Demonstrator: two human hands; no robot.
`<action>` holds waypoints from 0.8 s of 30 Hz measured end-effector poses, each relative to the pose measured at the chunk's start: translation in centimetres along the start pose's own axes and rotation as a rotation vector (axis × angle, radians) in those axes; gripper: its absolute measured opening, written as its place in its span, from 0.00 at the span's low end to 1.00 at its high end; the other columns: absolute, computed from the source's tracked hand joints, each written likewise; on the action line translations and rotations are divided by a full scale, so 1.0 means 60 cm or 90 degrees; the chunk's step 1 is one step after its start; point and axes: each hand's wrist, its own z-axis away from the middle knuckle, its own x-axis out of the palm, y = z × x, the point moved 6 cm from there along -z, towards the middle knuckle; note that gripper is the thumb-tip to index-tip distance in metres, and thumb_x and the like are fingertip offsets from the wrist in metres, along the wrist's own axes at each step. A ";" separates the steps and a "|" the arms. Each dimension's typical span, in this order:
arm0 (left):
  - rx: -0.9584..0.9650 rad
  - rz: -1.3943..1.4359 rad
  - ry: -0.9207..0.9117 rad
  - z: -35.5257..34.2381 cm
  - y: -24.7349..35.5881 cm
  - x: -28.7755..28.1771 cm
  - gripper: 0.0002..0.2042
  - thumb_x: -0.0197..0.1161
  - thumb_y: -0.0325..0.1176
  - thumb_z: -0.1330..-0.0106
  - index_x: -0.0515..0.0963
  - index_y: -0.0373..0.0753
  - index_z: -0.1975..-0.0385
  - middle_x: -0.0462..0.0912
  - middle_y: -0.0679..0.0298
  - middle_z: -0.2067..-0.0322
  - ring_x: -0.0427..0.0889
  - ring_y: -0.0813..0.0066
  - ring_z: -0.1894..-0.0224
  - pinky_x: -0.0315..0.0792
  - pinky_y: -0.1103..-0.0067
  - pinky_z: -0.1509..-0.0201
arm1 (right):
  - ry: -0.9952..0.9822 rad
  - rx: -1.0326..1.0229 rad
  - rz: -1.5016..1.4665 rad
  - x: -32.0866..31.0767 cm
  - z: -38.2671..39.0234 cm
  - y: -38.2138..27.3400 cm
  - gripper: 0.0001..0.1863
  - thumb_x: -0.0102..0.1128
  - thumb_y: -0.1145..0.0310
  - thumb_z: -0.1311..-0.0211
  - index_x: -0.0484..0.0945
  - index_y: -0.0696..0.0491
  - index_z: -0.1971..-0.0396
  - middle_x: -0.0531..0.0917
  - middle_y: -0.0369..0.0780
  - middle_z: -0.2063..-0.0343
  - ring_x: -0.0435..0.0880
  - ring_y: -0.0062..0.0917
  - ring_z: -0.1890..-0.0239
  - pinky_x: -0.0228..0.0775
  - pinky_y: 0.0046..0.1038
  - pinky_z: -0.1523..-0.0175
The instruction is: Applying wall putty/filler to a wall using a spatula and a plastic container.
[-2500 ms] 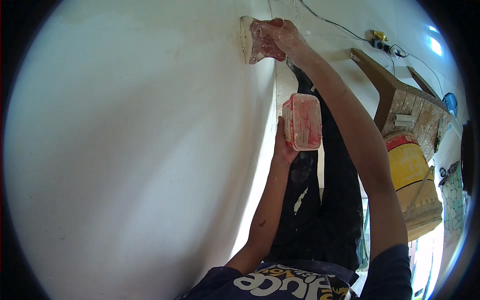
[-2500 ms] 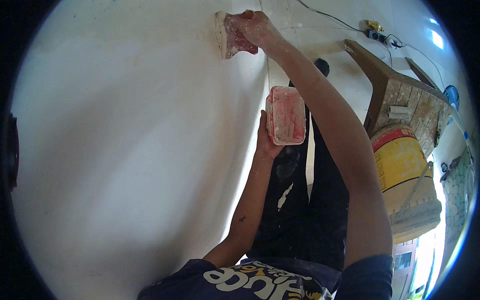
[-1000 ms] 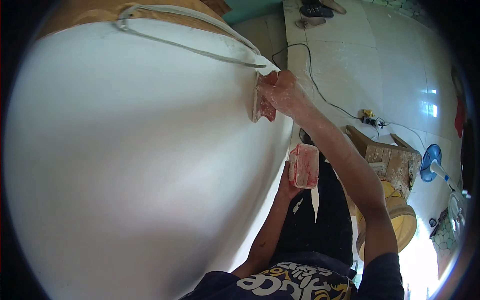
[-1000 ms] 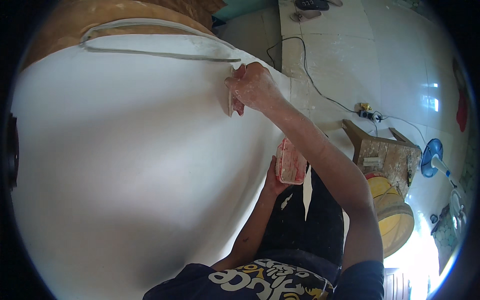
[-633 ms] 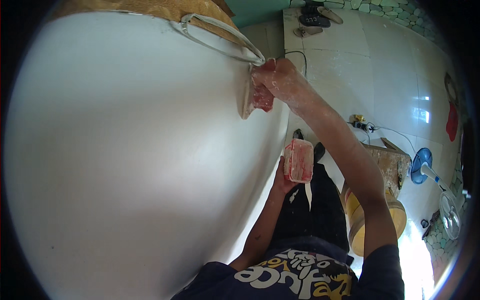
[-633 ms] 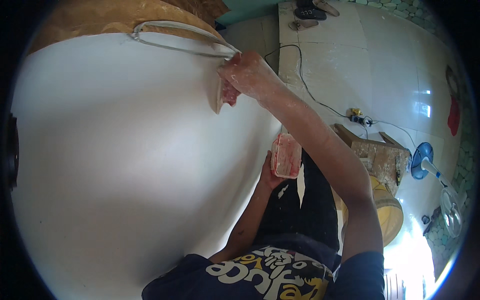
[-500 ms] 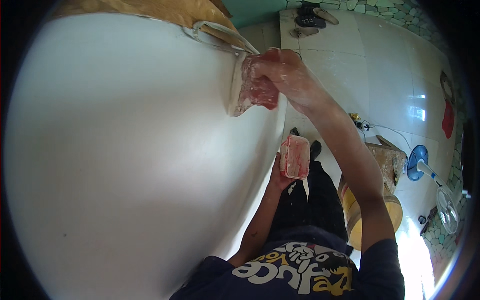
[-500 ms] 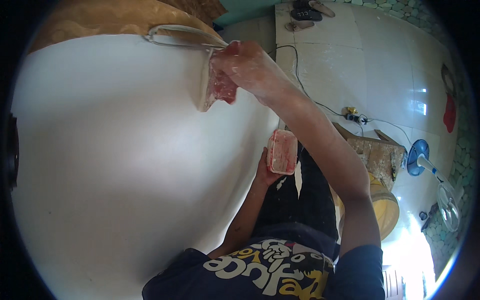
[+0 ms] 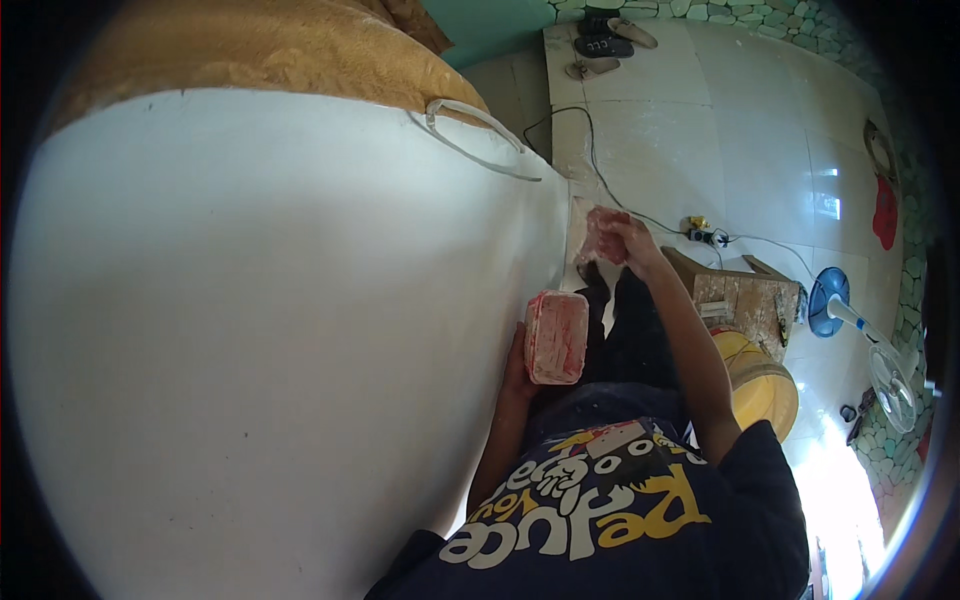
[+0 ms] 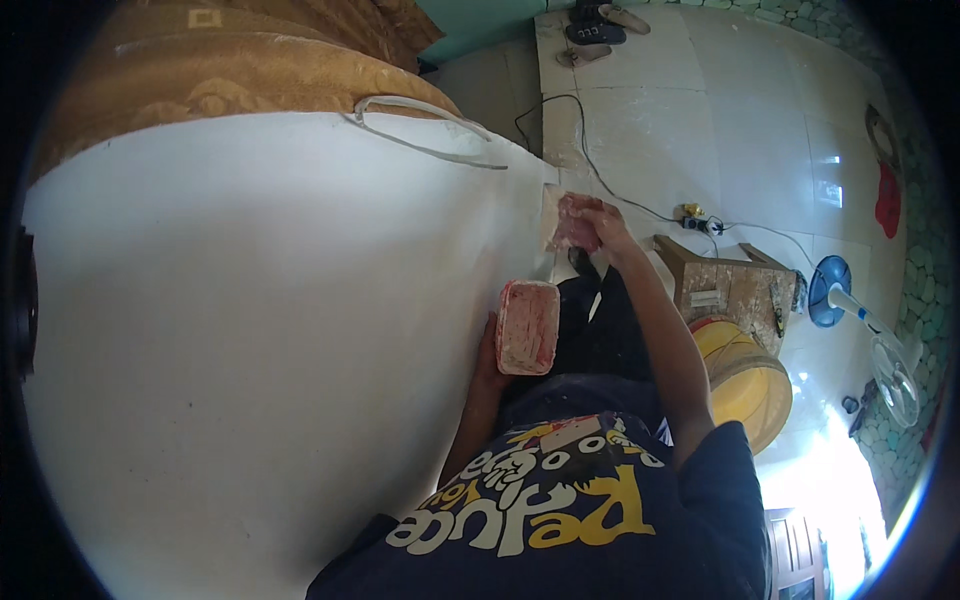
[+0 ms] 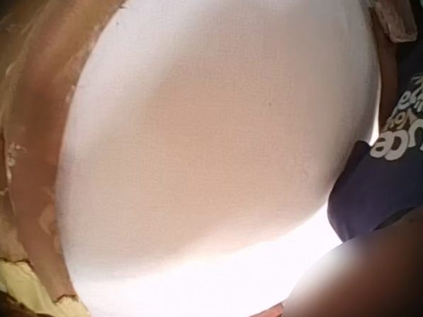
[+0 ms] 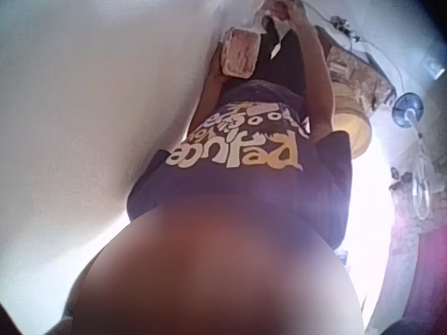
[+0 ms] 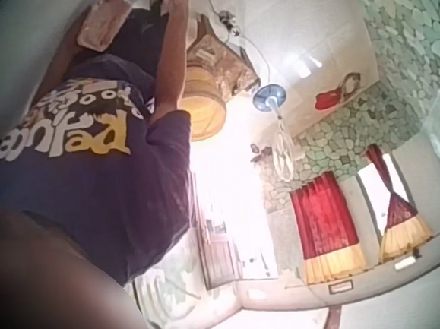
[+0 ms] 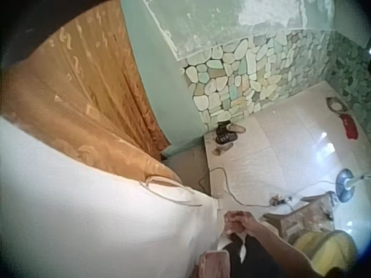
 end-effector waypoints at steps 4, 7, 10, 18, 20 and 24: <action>0.010 -0.012 0.077 0.009 0.002 -0.002 0.32 0.46 0.60 0.28 0.67 0.40 0.36 0.78 0.55 0.44 0.81 0.60 0.47 0.76 0.63 0.41 | -0.022 -0.025 0.027 0.028 -0.097 0.044 0.16 0.60 0.72 0.39 0.79 0.56 0.51 0.81 0.36 0.70 0.81 0.21 0.72 0.77 0.25 0.67; 0.042 -0.021 0.127 0.019 0.007 0.014 0.32 0.46 0.60 0.28 0.67 0.41 0.36 0.78 0.55 0.44 0.80 0.60 0.46 0.76 0.63 0.41 | -0.064 -0.022 0.003 0.055 -0.162 0.073 0.15 0.58 0.72 0.39 0.79 0.56 0.52 0.81 0.34 0.69 0.82 0.22 0.70 0.78 0.27 0.66; 0.067 0.007 0.163 0.031 0.005 0.031 0.32 0.45 0.61 0.27 0.67 0.41 0.36 0.77 0.54 0.43 0.79 0.59 0.45 0.75 0.62 0.40 | -0.167 0.018 -0.056 0.082 -0.188 0.096 0.14 0.57 0.73 0.38 0.78 0.56 0.52 0.81 0.34 0.66 0.83 0.24 0.67 0.79 0.29 0.63; 0.143 0.113 0.151 0.013 -0.039 0.039 0.32 0.46 0.61 0.28 0.67 0.42 0.35 0.75 0.55 0.41 0.78 0.57 0.43 0.74 0.60 0.40 | -0.180 0.043 -0.113 0.120 -0.172 0.073 0.12 0.54 0.75 0.39 0.78 0.55 0.56 0.81 0.34 0.67 0.84 0.26 0.66 0.81 0.30 0.61; 0.160 0.125 0.117 0.006 -0.045 0.044 0.32 0.46 0.61 0.28 0.67 0.42 0.36 0.75 0.55 0.41 0.78 0.57 0.43 0.74 0.60 0.40 | -0.069 0.049 -0.066 0.112 -0.180 0.063 0.11 0.55 0.74 0.39 0.78 0.56 0.56 0.81 0.34 0.67 0.83 0.25 0.67 0.81 0.29 0.62; 0.173 0.136 0.082 0.001 -0.051 0.054 0.32 0.45 0.61 0.28 0.66 0.43 0.35 0.74 0.55 0.40 0.77 0.56 0.42 0.73 0.59 0.39 | -0.104 0.043 -0.008 0.133 -0.182 0.048 0.11 0.56 0.73 0.39 0.78 0.55 0.56 0.81 0.35 0.67 0.83 0.24 0.68 0.79 0.27 0.66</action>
